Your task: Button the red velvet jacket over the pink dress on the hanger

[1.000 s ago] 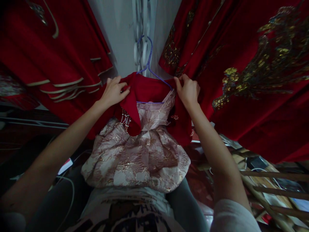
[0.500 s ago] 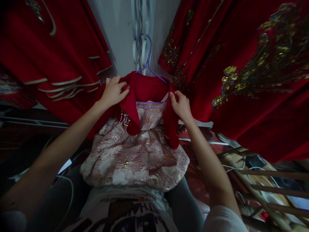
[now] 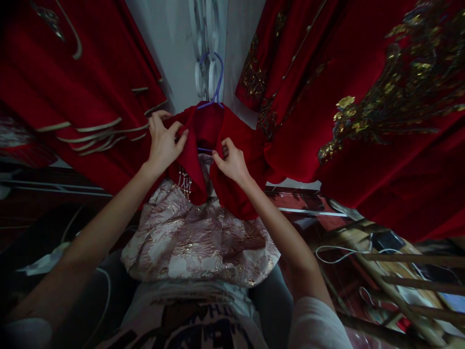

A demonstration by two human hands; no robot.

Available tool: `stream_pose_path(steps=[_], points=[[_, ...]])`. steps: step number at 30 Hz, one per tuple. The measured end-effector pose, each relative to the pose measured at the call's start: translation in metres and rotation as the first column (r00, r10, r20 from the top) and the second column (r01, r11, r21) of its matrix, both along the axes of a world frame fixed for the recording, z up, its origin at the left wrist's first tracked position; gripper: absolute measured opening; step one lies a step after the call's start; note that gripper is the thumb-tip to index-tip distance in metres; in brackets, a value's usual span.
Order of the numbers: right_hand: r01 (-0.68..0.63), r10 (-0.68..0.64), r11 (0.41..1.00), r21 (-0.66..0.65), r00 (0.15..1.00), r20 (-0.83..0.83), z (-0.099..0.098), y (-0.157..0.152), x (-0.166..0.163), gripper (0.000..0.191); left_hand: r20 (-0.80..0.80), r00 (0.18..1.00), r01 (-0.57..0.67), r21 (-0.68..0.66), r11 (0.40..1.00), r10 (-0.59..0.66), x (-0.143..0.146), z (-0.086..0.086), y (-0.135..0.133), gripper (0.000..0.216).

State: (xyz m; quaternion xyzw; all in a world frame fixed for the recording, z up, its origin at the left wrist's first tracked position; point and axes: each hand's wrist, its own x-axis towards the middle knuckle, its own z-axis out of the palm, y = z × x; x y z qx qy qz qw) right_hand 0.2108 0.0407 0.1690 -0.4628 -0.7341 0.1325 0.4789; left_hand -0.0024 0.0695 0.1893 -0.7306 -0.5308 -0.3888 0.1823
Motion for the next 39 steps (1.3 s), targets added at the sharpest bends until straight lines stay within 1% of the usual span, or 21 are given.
stream_pose_path(steps=[2, 4, 6, 8, 10, 12, 13, 15, 17, 19, 21, 23, 25, 27, 30, 35, 39], points=[[-0.015, 0.015, 1.0, -0.01, 1.0, -0.009, -0.004, -0.004, 0.004, 0.025, -0.034, 0.999, 0.008, 0.006, 1.0, -0.008, 0.016, -0.009, -0.011, 0.021], [-0.038, 0.038, 0.999, 0.002, 0.999, 0.014, -0.006, -0.007, 0.005, 0.025, -0.164, 0.981, 0.09, -0.068, 0.994, -0.1, 0.034, -0.02, -0.021, 0.021], [-0.048, 0.047, 0.999, 0.021, 0.999, 0.022, -0.006, -0.007, 0.005, 0.026, -0.29, 0.932, 0.175, -0.161, 0.971, -0.216, 0.048, -0.029, -0.026, 0.022], [-0.044, 0.043, 0.999, 0.025, 0.999, 0.013, -0.007, -0.006, 0.005, 0.026, -0.32, 0.907, 0.214, -0.206, 0.955, -0.272, 0.055, -0.033, -0.027, 0.024], [-0.047, 0.047, 0.999, 0.01, 0.999, -0.004, -0.01, -0.005, 0.005, 0.025, -0.238, 0.932, 0.226, -0.205, 0.952, -0.272, 0.056, -0.033, -0.027, 0.026], [-0.083, 0.082, 0.996, -0.018, 0.995, -0.052, -0.014, -0.004, 0.005, 0.023, -0.085, 0.955, 0.263, -0.206, 0.942, -0.285, 0.052, -0.034, -0.027, 0.025], [-0.113, 0.11, 0.993, -0.033, 0.99, -0.092, -0.017, -0.004, 0.005, 0.022, -0.002, 0.952, 0.299, -0.21, 0.931, -0.306, 0.051, -0.036, -0.027, 0.025], [-0.191, 0.179, 0.98, -0.056, 0.968, -0.176, -0.024, -0.004, 0.005, 0.023, 0.164, 0.921, 0.383, -0.207, 0.901, -0.354, 0.049, -0.045, -0.029, 0.026], [-0.265, 0.245, 0.962, -0.061, 0.943, -0.227, -0.03, -0.005, 0.005, 0.03, 0.355, 0.854, 0.46, -0.171, 0.871, -0.381, 0.049, -0.057, -0.03, 0.033], [-0.309, 0.287, 0.95, -0.049, 0.924, -0.252, -0.035, -0.007, 0.006, 0.035, 0.56, 0.742, 0.506, -0.11, 0.855, -0.368, 0.052, -0.069, -0.03, 0.037], [-0.314, 0.292, 0.949, -0.037, 0.915, -0.277, -0.037, -0.009, 0.006, 0.034, 0.689, 0.64, 0.522, -0.064, 0.851, -0.34, 0.055, -0.077, -0.03, 0.033], [-0.299, 0.274, 0.953, -0.039, 0.914, -0.3, -0.038, -0.01, 0.007, 0.03, 0.724, 0.604, 0.527, -0.048, 0.849, -0.334, 0.057, -0.08, -0.029, 0.022], [-0.283, 0.256, 0.958, -0.043, 0.914, -0.315, -0.037, -0.01, 0.007, 0.027, 0.72, 0.603, 0.535, -0.046, 0.844, -0.343, 0.058, -0.078, -0.029, 0.014], [-0.272, 0.244, 0.962, -0.04, 0.912, -0.328, -0.036, -0.011, 0.007, 0.026, 0.721, 0.602, 0.541, -0.051, 0.839, -0.344, 0.057, -0.075, -0.03, 0.009], [-0.246, 0.217, 0.969, -0.039, 0.912, -0.348, -0.035, -0.011, 0.007, 0.025, 0.701, 0.621, 0.554, -0.076, 0.829, -0.351, 0.055, -0.07, -0.035, 0.011], [-0.166, 0.152, 0.986, -0.013, 0.928, -0.34, -0.035, -0.015, 0.005, 0.024, 0.622, 0.677, 0.574, -0.11, 0.811, -0.394, 0.055, -0.064, -0.045, 0.022], [-0.063, 0.076, 0.997, 0.051, 0.949, -0.306, -0.032, -0.024, 0.0, 0.021, 0.617, 0.668, 0.588, -0.094, 0.804, -0.417, 0.056, -0.06, -0.045, 0.018]])
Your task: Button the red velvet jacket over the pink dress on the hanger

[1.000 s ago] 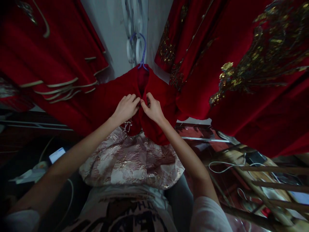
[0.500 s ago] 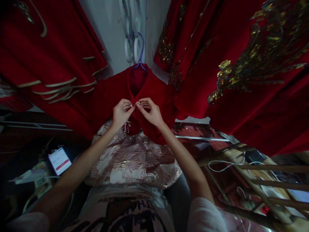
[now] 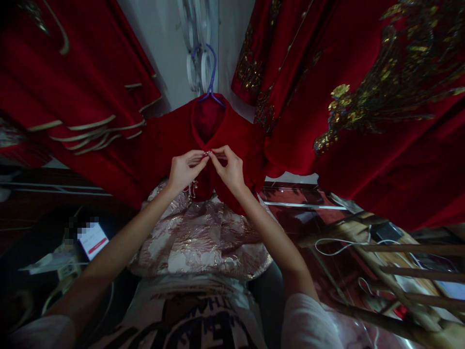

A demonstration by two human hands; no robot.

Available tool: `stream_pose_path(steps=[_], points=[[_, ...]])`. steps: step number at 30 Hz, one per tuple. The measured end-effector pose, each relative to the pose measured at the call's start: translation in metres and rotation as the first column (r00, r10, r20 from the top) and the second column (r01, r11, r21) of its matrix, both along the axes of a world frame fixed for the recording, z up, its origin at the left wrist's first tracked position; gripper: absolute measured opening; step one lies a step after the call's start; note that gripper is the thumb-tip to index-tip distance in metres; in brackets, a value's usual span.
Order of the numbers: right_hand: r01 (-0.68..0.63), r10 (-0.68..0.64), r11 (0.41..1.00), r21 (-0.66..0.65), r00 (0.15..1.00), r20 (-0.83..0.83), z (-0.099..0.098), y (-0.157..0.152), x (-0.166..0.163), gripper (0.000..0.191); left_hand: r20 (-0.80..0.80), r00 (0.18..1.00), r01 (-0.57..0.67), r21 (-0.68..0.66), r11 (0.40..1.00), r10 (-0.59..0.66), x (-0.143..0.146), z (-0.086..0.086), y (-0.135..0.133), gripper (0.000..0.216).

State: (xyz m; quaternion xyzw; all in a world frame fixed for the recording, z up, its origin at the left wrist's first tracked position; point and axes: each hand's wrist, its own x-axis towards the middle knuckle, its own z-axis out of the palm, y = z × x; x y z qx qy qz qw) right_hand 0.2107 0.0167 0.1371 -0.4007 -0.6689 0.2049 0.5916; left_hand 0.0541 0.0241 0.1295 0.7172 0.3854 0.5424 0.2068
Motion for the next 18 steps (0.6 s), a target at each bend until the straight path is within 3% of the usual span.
stream_pose_path(steps=[4, 18], points=[[0.049, -0.049, 0.999, 0.003, 0.999, -0.017, 0.001, -0.005, -0.004, 0.021, -0.029, 1.0, 0.003, 0.009, 1.0, -0.003, -0.002, 0.001, 0.005, 0.016], [-0.161, 0.138, 0.975, -0.15, 0.979, -0.153, 0.001, 0.012, 0.007, 0.033, -0.379, 0.924, 0.014, 0.171, 0.985, 0.053, -0.01, 0.019, 0.011, 0.015]])
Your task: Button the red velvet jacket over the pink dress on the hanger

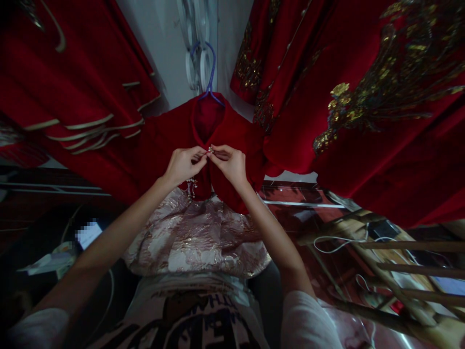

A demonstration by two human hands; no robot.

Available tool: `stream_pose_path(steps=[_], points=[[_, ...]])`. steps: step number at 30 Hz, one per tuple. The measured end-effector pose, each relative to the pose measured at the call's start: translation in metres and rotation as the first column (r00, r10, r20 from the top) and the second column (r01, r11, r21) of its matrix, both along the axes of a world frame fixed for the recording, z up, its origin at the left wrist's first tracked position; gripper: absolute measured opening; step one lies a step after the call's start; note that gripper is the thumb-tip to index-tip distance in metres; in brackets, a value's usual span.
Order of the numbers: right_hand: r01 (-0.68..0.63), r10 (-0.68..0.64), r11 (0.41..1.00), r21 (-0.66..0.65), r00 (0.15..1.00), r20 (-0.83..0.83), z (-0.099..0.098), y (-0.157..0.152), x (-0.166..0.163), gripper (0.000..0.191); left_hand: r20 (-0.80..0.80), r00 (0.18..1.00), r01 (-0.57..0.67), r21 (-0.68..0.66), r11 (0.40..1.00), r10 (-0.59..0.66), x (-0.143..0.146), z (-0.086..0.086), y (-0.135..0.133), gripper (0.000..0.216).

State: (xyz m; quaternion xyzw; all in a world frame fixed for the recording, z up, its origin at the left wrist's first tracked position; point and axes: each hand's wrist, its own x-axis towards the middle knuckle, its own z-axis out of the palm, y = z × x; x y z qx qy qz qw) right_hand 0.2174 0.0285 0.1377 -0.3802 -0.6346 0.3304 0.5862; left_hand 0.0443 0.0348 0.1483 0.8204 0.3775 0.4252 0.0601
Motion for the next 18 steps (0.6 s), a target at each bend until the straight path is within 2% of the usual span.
stream_pose_path(steps=[10, 18], points=[[0.0, 0.0, 1.0, -0.005, 0.998, -0.056, -0.0061, 0.0024, 0.0001, 0.034, -0.1, 0.994, 0.04, 0.064, 0.997, -0.034, -0.0062, 0.0046, 0.0058, 0.018], [0.05, -0.05, 0.999, -0.003, 0.991, -0.123, -0.0058, -0.0002, -0.0062, 0.033, 0.034, 0.995, 0.094, 0.059, 0.994, -0.096, -0.0032, -0.0005, 0.0097, 0.012]])
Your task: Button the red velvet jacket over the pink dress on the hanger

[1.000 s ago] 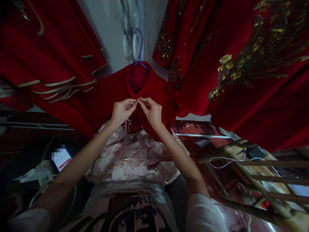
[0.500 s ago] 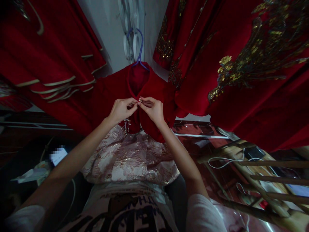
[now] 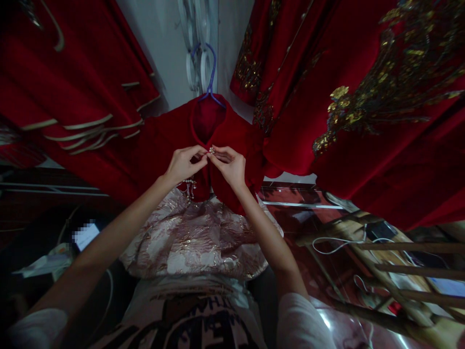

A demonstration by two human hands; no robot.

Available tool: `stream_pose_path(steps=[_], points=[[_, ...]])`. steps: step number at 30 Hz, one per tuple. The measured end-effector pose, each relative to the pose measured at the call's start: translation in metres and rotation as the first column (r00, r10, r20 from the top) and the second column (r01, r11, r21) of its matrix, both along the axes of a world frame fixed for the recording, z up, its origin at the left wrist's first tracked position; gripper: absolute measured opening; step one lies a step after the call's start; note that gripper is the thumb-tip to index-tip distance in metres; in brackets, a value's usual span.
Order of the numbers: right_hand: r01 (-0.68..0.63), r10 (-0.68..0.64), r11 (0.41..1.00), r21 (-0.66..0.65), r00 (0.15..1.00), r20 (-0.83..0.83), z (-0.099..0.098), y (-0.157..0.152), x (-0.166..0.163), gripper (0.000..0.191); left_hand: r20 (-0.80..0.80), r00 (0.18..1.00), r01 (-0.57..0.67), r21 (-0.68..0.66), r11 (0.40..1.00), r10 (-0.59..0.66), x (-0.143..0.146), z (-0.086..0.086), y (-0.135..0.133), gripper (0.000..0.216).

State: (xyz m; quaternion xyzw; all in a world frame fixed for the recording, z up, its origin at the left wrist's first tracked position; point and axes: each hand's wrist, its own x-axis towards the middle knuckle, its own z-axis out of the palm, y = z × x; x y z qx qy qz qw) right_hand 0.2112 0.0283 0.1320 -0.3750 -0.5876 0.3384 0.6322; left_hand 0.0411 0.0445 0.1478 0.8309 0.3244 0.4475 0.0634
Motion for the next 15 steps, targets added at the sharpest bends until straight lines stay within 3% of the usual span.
stream_pose_path(steps=[7, 15], points=[[-0.02, 0.021, 0.999, -0.04, 1.0, 0.018, 0.009, -0.001, 0.005, 0.032, 0.022, 0.998, 0.064, -0.066, 0.996, -0.062, 0.001, 0.002, -0.002, 0.005], [-0.045, 0.045, 0.998, -0.047, 0.999, -0.001, 0.011, -0.001, 0.006, 0.035, 0.023, 0.999, 0.039, 0.019, 0.999, -0.04, 0.006, 0.003, -0.004, 0.004]])
